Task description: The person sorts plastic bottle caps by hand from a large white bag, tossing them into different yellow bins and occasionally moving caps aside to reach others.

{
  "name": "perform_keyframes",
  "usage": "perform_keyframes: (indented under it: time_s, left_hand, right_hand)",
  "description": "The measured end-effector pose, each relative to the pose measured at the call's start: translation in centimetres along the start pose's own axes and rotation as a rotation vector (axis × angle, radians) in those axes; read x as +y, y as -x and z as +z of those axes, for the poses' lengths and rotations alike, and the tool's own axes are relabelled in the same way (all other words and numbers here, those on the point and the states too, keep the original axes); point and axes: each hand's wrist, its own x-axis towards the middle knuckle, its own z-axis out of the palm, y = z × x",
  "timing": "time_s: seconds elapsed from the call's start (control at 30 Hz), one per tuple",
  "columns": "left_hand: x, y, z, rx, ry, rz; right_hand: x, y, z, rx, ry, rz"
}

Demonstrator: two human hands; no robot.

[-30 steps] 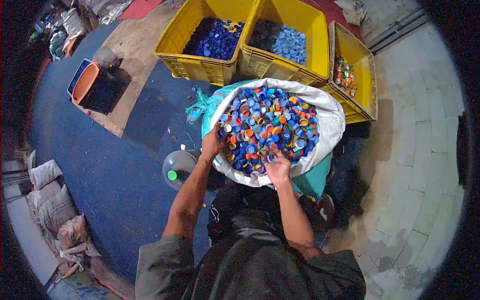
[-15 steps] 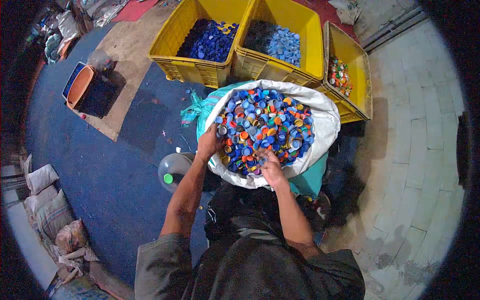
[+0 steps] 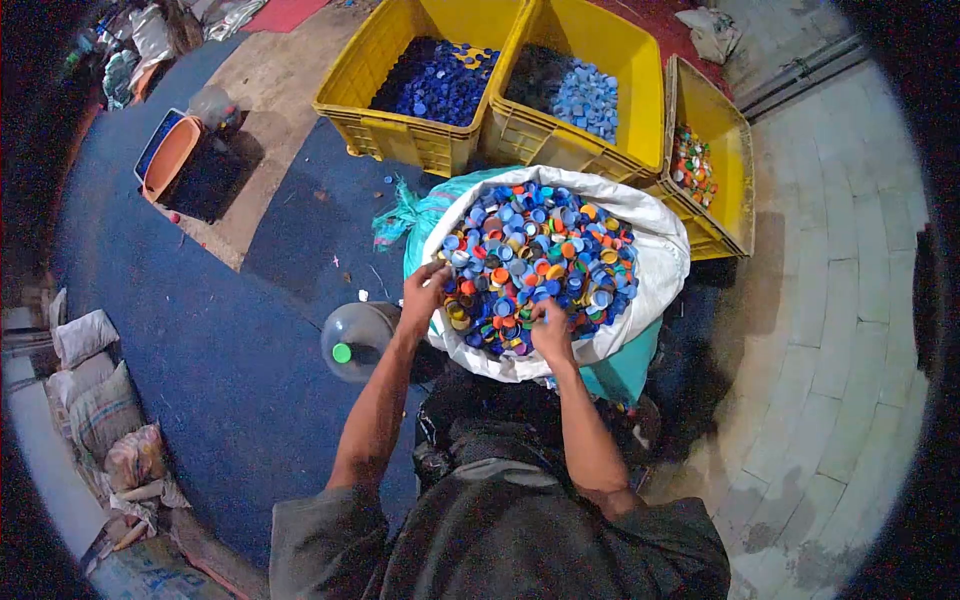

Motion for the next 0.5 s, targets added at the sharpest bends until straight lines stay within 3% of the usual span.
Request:
perform_keyframes:
  time_s: [0.07,0.1,0.17,0.2,0.27,0.33,0.5]
  left_hand:
    - [0.5,1.9,0.0,-0.038,0.316,-0.087]
    - [0.2,2.6,-0.1,-0.065,0.505,-0.158]
    - [-0.1,3.9,-0.1,-0.044,0.77,-0.27]
    - [0.4,4.6,0.0,-0.023,0.798,-0.293]
    - [1.3,6.1,0.0,0.022,0.855,-0.337]
    - [0.0,6.3,-1.0,-0.066,0.897,-0.31]
    - [-0.9,7.3,-2.1,-0.075,0.931,-0.329]
  right_hand:
    - [0.2,-1.7,0.8,0.047,-0.031,0.009]
    - [-2.8,-2.0,-0.2,0.046,-0.041,0.007]
    - [-3.3,-3.2,0.6,0.164,0.081,-0.124]
    - [-3.5,-3.8,0.9,0.223,0.141,-0.19]
    - [-5.9,-4.2,0.4,0.131,0.298,-0.086]
    - [-6.7,-4.8,0.7,0.113,0.416,-0.051]
    - [-5.3,-6.3,1.7,0.042,0.616,-0.063]
